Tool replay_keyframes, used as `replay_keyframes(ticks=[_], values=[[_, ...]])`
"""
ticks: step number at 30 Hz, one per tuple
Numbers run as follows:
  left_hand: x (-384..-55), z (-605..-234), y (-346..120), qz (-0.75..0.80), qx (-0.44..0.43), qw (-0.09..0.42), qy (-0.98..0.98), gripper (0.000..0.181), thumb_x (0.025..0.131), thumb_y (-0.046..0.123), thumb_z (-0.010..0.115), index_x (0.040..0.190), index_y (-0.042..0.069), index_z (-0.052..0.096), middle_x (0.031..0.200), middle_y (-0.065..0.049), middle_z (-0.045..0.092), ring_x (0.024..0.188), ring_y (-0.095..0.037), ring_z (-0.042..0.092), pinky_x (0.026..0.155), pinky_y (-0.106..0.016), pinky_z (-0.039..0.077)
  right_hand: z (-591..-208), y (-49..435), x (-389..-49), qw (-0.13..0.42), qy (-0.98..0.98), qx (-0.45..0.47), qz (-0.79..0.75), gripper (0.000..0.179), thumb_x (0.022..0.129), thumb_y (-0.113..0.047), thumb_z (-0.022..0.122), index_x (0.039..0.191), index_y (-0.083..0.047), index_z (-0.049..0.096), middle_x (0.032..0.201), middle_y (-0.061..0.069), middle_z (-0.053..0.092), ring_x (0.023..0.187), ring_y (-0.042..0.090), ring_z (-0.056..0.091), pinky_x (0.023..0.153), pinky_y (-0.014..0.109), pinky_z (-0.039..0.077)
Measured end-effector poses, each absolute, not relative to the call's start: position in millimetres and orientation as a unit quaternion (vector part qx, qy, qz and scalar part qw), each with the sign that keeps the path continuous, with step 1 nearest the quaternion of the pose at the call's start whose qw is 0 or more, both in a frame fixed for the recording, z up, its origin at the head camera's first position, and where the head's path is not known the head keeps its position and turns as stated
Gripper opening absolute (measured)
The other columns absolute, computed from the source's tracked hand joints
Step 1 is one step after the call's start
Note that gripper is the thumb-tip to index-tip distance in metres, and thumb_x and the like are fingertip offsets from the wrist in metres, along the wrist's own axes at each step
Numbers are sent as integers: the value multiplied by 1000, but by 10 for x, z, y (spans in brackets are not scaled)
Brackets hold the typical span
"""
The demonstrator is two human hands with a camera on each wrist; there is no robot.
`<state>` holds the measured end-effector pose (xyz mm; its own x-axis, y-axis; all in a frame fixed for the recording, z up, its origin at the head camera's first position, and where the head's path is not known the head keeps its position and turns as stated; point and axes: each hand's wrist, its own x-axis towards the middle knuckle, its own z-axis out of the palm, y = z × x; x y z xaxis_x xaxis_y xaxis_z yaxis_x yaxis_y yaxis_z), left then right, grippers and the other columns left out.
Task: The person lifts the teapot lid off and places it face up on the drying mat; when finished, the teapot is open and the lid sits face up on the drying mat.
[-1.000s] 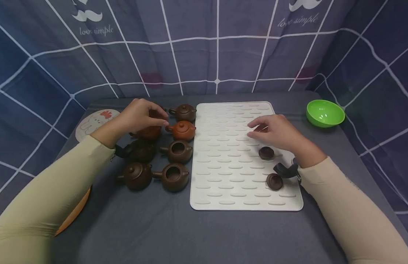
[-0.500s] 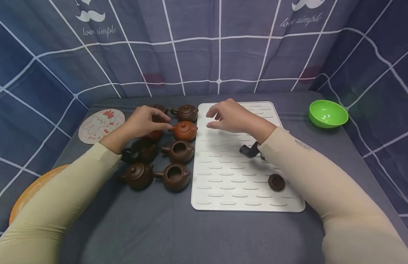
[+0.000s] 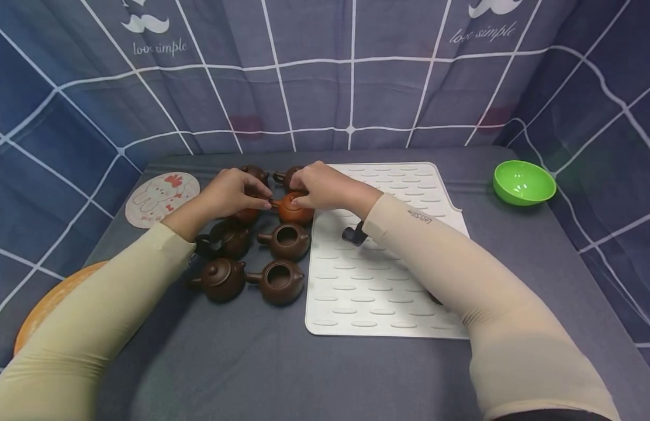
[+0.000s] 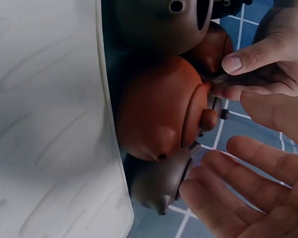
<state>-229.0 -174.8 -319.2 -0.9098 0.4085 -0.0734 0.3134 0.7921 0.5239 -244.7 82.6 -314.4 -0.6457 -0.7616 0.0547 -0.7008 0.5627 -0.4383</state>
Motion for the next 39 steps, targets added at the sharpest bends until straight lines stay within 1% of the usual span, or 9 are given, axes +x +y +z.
replay_keyframes(ticks=[3,8,10,18,24,29,31,36,39], values=[[-2297,-3197,-1750,247,198,90,944,28,92,20,87,116,7,82,111,-4,77,112,-28,65,99,-47,50,-3168,748,-2476,80,882,-409,-218,40,99,-24,79,129,1,72,125,12,72,112,27,67,97,40,51],[-2305,-3222,-1761,220,213,74,949,26,93,20,85,116,6,82,111,-6,78,115,-32,64,105,-50,46,-3204,677,-2506,83,885,-405,-213,43,99,-26,79,131,2,71,127,12,71,115,27,66,100,40,50],[-2312,-3238,-1762,214,216,68,950,24,94,20,85,114,7,83,109,-5,78,114,-32,65,106,-50,46,-3219,672,-2516,80,887,-402,-210,44,99,-27,79,131,1,71,127,12,71,115,27,66,100,40,50],[-2323,-3281,-1742,210,238,61,946,17,94,20,84,108,10,85,102,-3,79,101,-27,70,95,-47,53,-3280,720,-2547,76,892,-388,-221,41,99,-25,79,130,1,71,125,12,71,114,27,66,99,40,50],[-2327,-3276,-1723,213,239,59,945,14,94,19,84,106,10,86,99,-2,79,98,-26,70,91,-46,55,-3328,746,-2567,77,881,-402,-238,41,98,-22,81,132,-2,72,128,9,72,117,26,66,101,40,50],[-2332,-3284,-1742,216,233,67,946,13,95,19,83,106,11,86,98,-1,79,97,-25,70,90,-46,55,-3351,714,-2570,80,869,-427,-237,38,98,-20,80,134,-9,74,131,5,71,123,24,63,105,40,47],[-2336,-3289,-1747,214,236,64,946,13,95,18,83,105,11,86,98,-1,79,98,-25,70,91,-46,55,-3351,705,-2561,80,869,-429,-233,35,99,-19,79,133,-10,75,129,4,72,121,24,64,104,40,47],[-2347,-3293,-1750,213,239,56,946,12,94,19,84,103,11,86,96,0,79,99,-26,70,93,-46,54,-3366,695,-2556,80,875,-420,-226,31,101,-18,76,130,-10,77,123,5,74,112,23,67,96,39,51],[-2344,-3286,-1752,213,231,58,948,12,94,20,84,103,12,86,95,0,79,100,-25,70,94,-46,54,-3379,687,-2559,79,876,-419,-227,29,101,-18,76,128,-9,78,124,6,74,112,23,68,95,38,52]])
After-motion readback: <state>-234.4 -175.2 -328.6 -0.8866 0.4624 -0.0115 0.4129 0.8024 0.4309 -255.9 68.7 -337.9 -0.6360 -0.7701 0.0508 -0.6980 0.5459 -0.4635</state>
